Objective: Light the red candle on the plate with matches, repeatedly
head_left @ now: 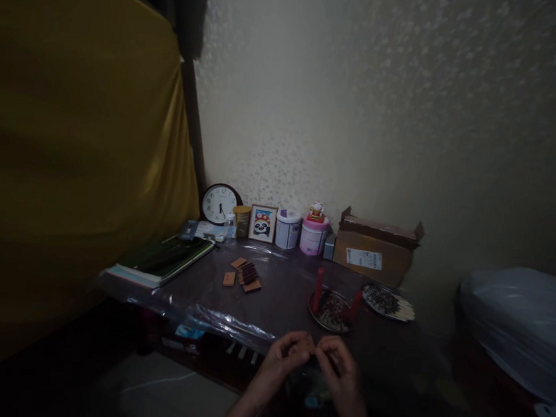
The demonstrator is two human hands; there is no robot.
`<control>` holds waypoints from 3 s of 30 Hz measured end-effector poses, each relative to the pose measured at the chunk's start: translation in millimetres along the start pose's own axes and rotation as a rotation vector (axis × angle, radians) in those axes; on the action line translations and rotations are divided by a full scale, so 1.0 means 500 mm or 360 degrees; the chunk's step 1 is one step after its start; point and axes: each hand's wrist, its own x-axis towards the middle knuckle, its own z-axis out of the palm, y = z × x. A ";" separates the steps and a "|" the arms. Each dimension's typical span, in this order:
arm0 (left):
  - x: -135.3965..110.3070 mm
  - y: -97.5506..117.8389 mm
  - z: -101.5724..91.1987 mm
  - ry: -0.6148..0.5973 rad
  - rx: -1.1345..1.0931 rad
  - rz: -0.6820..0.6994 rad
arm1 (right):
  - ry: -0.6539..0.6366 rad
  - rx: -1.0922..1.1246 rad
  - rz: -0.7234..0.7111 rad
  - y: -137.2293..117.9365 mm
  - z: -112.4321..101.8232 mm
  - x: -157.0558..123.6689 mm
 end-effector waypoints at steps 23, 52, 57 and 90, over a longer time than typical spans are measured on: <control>-0.006 0.001 0.008 -0.0046 -0.0403 -0.0070 | 0.0348 0.0251 0.0468 0.002 -0.025 0.027; 0.002 -0.017 -0.001 -0.0134 -0.0496 -0.0136 | 0.0381 0.0758 0.0797 -0.006 -0.019 0.026; 0.000 -0.007 0.006 -0.0141 -0.0534 -0.0060 | 0.0424 0.0688 0.0770 0.001 -0.025 0.026; -0.019 0.014 0.030 0.0059 -0.0595 -0.0029 | 0.0204 -0.0330 -0.0239 -0.023 0.002 0.000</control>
